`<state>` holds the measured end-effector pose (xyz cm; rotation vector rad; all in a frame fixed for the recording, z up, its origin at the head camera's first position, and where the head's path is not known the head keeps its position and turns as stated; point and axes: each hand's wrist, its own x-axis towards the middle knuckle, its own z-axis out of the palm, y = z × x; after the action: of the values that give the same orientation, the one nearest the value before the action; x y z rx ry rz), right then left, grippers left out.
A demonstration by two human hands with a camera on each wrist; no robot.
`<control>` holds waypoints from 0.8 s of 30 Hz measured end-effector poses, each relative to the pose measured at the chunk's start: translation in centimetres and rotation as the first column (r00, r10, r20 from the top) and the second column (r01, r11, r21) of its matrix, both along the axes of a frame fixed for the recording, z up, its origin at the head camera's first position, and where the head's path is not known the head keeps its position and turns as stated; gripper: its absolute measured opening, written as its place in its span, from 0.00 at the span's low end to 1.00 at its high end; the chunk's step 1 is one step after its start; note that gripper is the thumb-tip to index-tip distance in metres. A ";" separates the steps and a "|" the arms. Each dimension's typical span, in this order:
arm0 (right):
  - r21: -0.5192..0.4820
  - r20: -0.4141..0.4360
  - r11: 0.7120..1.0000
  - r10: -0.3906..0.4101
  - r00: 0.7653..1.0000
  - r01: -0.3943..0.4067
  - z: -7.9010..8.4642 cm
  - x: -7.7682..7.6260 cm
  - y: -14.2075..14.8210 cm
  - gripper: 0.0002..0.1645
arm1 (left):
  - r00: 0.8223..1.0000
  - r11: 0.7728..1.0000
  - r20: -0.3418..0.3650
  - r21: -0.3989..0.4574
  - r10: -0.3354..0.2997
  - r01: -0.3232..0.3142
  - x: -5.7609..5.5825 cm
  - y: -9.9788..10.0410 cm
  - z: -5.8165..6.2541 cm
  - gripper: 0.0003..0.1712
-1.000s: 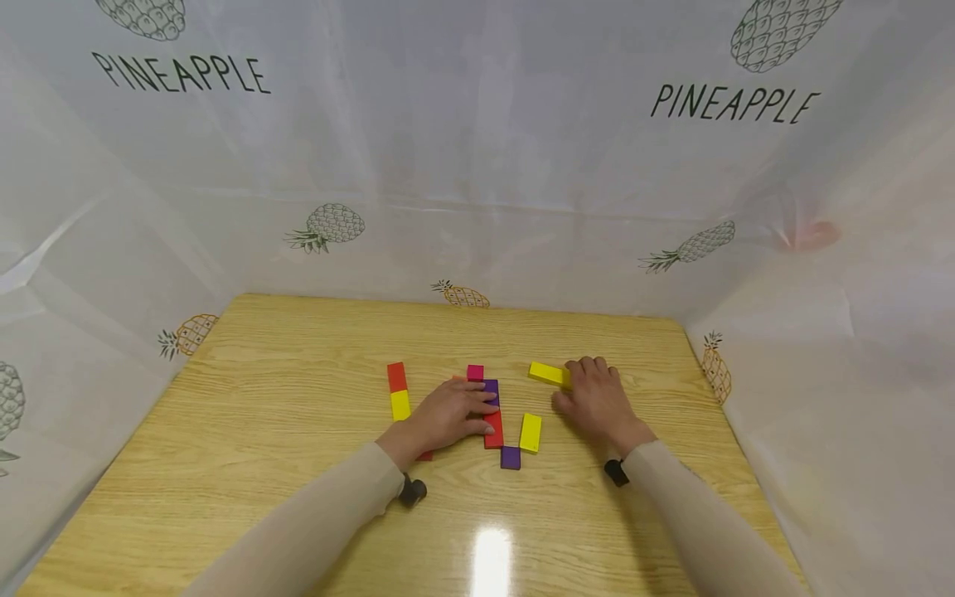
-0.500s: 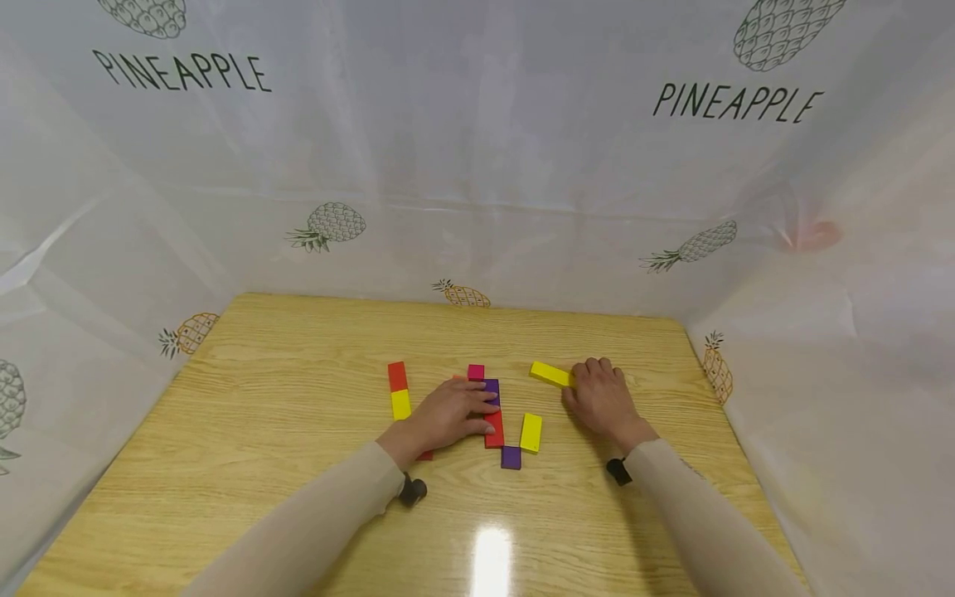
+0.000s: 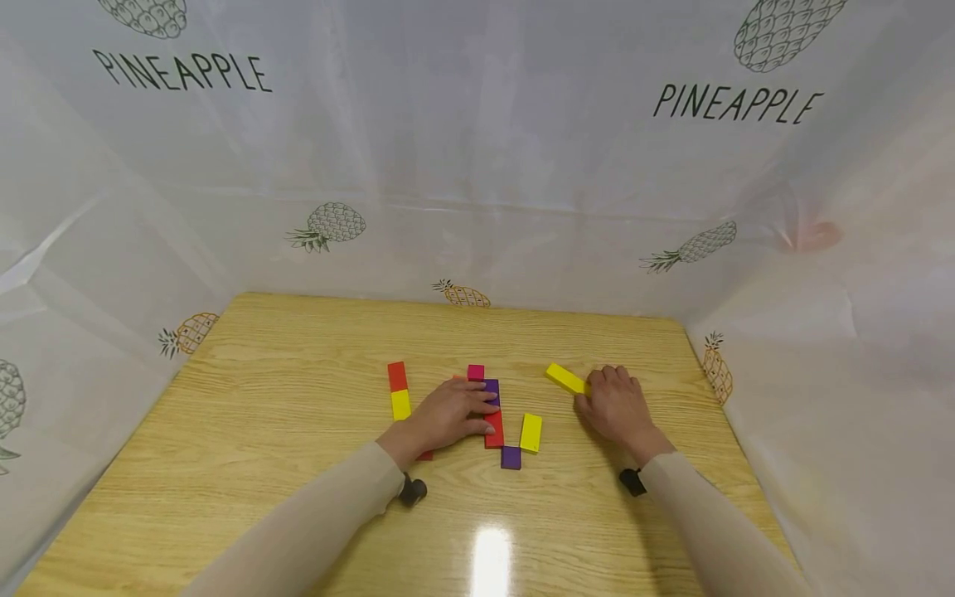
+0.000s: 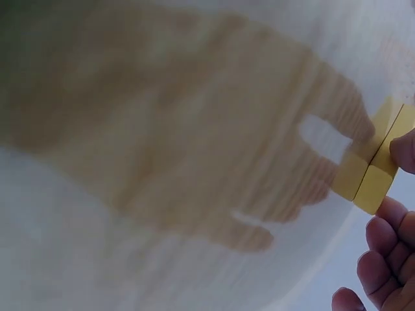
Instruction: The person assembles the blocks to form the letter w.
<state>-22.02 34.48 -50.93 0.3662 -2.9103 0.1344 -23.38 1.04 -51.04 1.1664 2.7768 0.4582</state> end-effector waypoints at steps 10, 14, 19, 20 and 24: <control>-0.014 -0.022 1.000 0.012 1.000 -0.012 0.0 2.3 0.2 0.21 | 1.000 1.000 -0.003 0.000 -0.006 0.006 -0.1 0.1 -0.2 0.28; -0.002 -0.033 0.999 0.040 0.999 -0.040 -0.1 3.2 -0.8 0.23 | 1.000 1.000 -0.004 0.006 -0.007 0.007 -0.1 0.0 -0.2 0.27; 0.012 -0.036 0.995 0.099 0.994 -0.099 -0.2 3.9 -2.2 0.23 | 1.000 1.000 -0.006 0.002 -0.007 0.007 -0.1 0.0 -0.2 0.27; 0.017 -0.039 0.994 0.112 0.993 -0.111 -0.2 3.9 -2.4 0.23 | 1.000 1.000 -0.006 0.001 -0.007 0.007 -0.1 0.0 -0.2 0.27; 0.038 -0.059 0.989 0.146 0.987 -0.144 0.0 3.6 -2.7 0.22 | 1.000 1.000 -0.009 0.001 -0.009 0.009 -0.1 0.0 -0.2 0.27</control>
<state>-18.43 31.77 -50.92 0.5778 -2.8267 0.0946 -23.50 1.08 -51.27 1.1830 2.7780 0.4556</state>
